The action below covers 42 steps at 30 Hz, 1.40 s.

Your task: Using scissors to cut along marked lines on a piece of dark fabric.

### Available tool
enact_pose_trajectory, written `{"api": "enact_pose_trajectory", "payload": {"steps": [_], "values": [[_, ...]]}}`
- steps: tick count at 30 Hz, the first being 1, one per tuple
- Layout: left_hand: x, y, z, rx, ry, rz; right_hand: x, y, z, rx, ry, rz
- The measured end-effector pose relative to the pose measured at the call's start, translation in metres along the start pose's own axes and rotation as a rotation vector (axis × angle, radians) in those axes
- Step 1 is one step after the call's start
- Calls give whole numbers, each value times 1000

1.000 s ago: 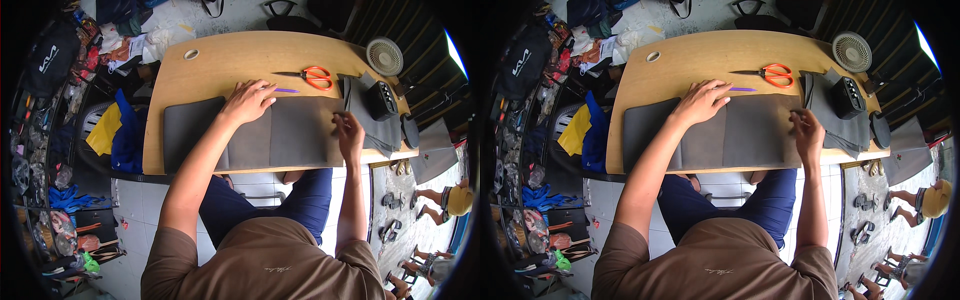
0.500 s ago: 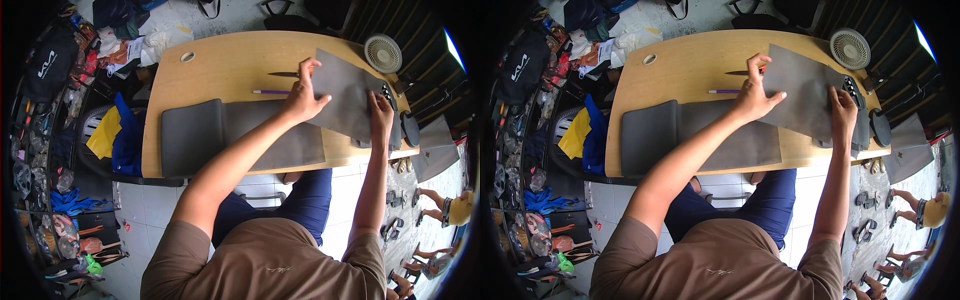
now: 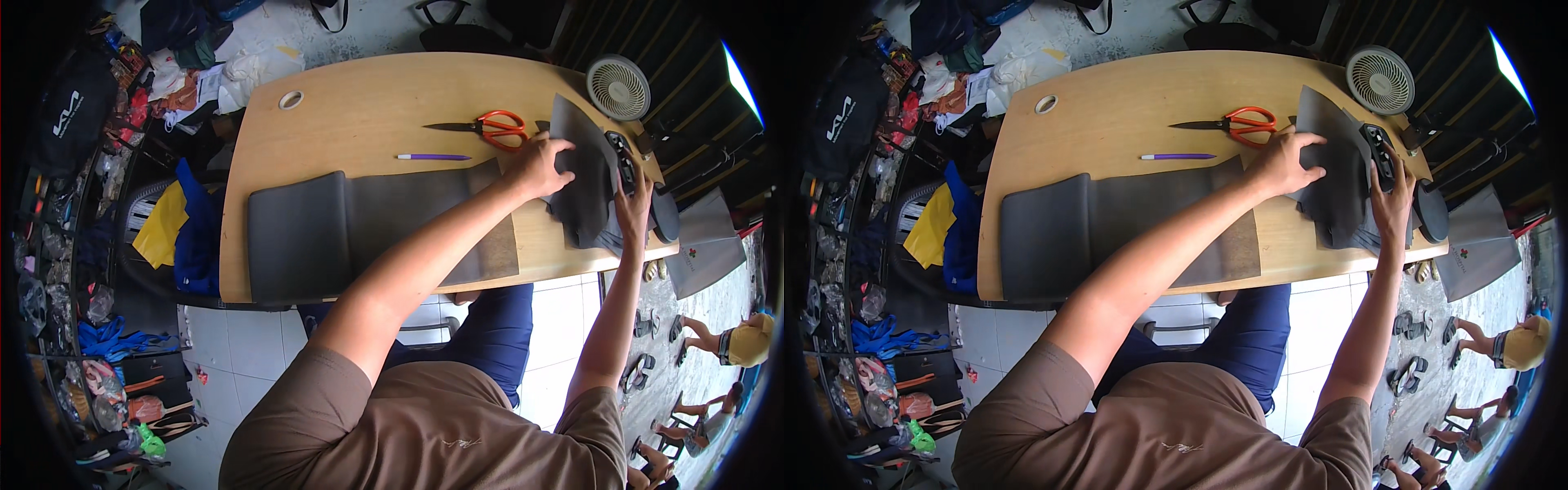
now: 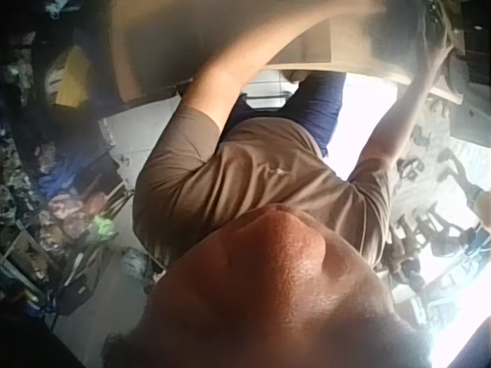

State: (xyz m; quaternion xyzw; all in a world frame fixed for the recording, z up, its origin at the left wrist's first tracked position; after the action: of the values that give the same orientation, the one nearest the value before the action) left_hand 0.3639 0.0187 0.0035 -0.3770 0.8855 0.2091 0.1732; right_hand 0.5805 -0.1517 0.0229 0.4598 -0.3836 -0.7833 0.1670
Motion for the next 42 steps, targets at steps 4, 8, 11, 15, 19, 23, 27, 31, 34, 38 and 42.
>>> {"api": "enact_pose_trajectory", "payload": {"steps": [4,8,11,15,19,23,27,31,34,38,42], "values": [[-12,-10,1,-9,-27,39,-5,0,-6,-107,27,25],[-24,-24,0,-42,4,119,-9,1,-28,-205,-103,14],[-26,-35,4,-176,24,156,-15,0,-29,-318,-220,-45],[-26,-47,-3,-291,74,261,-13,15,-15,-210,-327,-261],[-29,-53,-16,-414,174,361,-9,38,2,-176,-321,-530],[-30,-57,-18,-520,203,328,-9,44,41,-450,-215,-627],[-27,-69,-28,-556,264,265,0,28,59,-810,-266,-423],[-25,-74,-33,-521,322,239,10,8,55,-615,-193,-345],[-26,-77,-31,-509,324,221,11,-7,31,-473,-119,-317],[-23,-79,-23,-498,333,153,16,-16,26,-122,-4,-307],[-23,-82,-22,-527,338,200,14,-21,9,-57,-60,-276]]}}
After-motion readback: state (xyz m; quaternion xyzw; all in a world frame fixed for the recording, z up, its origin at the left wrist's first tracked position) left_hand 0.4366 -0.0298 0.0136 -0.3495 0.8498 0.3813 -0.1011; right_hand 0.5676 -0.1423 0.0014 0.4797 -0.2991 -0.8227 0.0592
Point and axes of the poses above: each hand's wrist, its own x-axis away from the middle knuckle, its own y-axis out of the back of the hand, z = x × y, the point moved 1 cm from there along -x, towards the middle knuckle, and after that the axes turned 11 degrees about x, right-handed, at the moved point
